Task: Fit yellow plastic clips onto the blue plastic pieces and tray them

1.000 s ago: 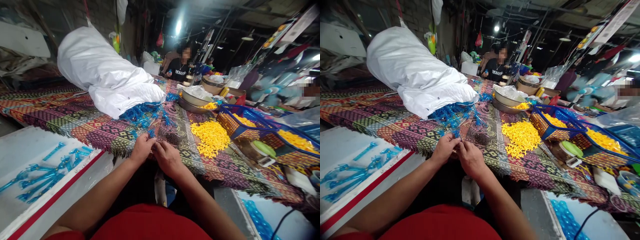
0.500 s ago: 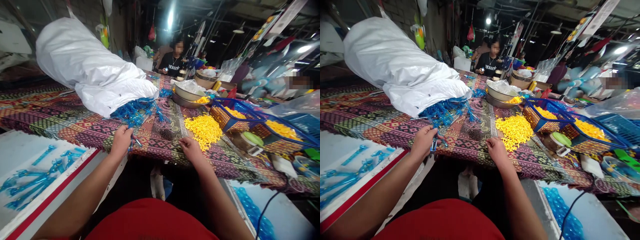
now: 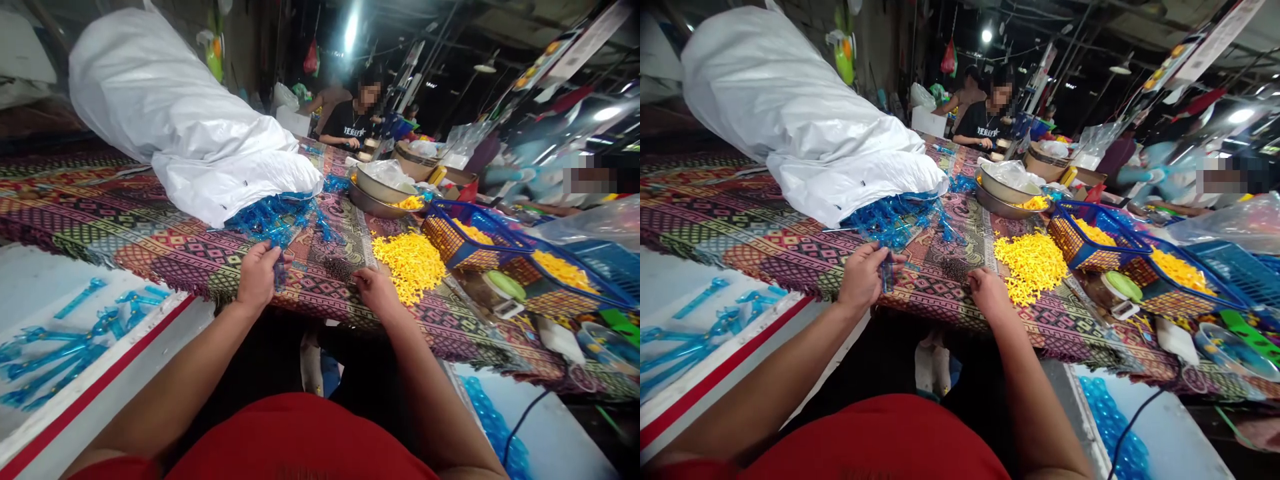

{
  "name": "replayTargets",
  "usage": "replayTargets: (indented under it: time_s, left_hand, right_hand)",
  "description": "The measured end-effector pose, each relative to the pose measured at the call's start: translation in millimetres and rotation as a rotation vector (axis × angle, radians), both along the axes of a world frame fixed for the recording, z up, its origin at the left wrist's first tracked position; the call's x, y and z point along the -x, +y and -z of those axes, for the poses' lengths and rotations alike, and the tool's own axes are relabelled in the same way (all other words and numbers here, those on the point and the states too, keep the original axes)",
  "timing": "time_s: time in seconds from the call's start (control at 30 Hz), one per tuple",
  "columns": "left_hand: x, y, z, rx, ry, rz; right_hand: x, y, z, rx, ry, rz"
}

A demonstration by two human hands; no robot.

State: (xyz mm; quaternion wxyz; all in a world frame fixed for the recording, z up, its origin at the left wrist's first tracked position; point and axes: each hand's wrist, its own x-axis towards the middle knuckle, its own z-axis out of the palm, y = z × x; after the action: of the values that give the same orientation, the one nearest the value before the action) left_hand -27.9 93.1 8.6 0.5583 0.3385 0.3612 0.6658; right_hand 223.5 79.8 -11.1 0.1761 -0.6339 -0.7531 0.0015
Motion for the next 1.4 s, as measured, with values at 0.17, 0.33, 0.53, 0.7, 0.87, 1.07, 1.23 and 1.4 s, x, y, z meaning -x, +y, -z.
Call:
replayTargets:
  time_s: [0.17, 0.33, 0.53, 0.7, 0.87, 1.07, 1.23, 1.4]
  left_hand:
    - [-11, 1, 12.6, 0.028, 0.059, 0.094]
    - [-4, -7, 11.0, 0.076, -0.016, 0.125]
    - [-16, -18, -7.0, 0.166, -0.027, 0.227]
    - [-29, -31, -6.3, 0.196, 0.037, 0.326]
    - [-28, -33, 1.8, 0.214, 0.085, 0.307]
    - [-30, -33, 2.9, 0.195, 0.176, 0.338]
    - [-31, -32, 4.8, 0.193, 0.183, 0.354]
    - [-30, -32, 7.1, 0.186, 0.210, 0.354]
  right_hand:
    - [-2, -5, -1.2, -0.009, -0.056, -0.106]
    - [-39, -20, -9.2, -0.085, 0.151, -0.001]
    - [-53, -36, -10.1, 0.058, -0.094, 0.114]
    - [-39, -39, -11.5, 0.087, -0.270, 0.133]
    - [-59, -46, -16.5, 0.096, -0.254, 0.229]
    - [-73, -56, -12.1, 0.136, -0.250, 0.189]
    - [-78, -52, -9.1, 0.086, -0.180, 0.229]
    - [-71, -44, -7.7, 0.070, -0.302, 0.238]
